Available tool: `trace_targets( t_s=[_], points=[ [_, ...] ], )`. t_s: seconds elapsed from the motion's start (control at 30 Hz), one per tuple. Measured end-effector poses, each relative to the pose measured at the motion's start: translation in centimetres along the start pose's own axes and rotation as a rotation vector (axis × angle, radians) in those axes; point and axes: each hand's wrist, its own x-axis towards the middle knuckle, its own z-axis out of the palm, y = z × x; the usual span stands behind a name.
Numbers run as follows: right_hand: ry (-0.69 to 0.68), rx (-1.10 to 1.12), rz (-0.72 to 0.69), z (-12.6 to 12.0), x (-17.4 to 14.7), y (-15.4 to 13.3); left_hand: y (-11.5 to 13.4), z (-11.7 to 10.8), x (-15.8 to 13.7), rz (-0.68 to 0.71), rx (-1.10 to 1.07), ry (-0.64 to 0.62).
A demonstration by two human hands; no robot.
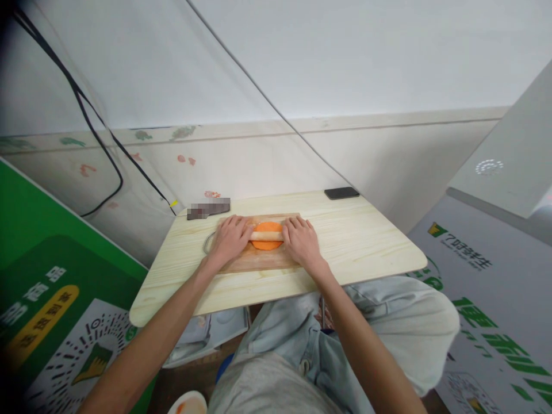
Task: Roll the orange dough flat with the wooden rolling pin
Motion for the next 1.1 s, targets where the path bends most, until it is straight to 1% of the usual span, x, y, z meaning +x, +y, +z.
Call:
trace_targets(
  t_s=[0.2,0.3,0.4,0.43,0.5,0.57,0.63,0.73,0.93,1.1],
  points=[
    [0.013,0.061,0.029,0.0,0.5,0.5,-0.1,0.6,0.9,-0.074,-0.066,0.099],
    [0.025,0.04,0.043,-0.5,1.0,0.7,-0.1,0.6,0.8,-0.085,-0.092,0.097],
    [0.002,-0.007,0.068,-0.6,1.6,0.9,0.0,0.4,0.7,-0.071,-0.124,0.09],
    [-0.009,-0.018,0.093,-0.6,1.9,1.1,0.0,0.3,0.7,-0.067,-0.141,0.099],
    [-0.018,-0.041,0.189,-0.5,2.6,1.4,0.0,0.3,0.6,-0.064,-0.183,0.131],
    [-0.007,-0.061,0.301,-0.4,3.2,1.9,-0.1,0.3,0.5,-0.057,-0.232,0.165],
    [0.014,-0.065,0.378,-0.2,3.6,2.4,-0.3,0.5,0.4,-0.04,-0.274,0.18],
    [0.043,-0.034,0.428,0.1,3.5,3.0,-0.3,0.7,0.1,-0.006,-0.302,0.148],
    [0.062,0.055,0.455,0.8,2.5,4.1,0.4,0.4,-0.3,0.089,-0.29,-0.061],
    [0.072,0.086,0.461,0.7,2.1,4.7,0.7,-0.1,-0.3,0.108,-0.287,-0.1]
  ],
)
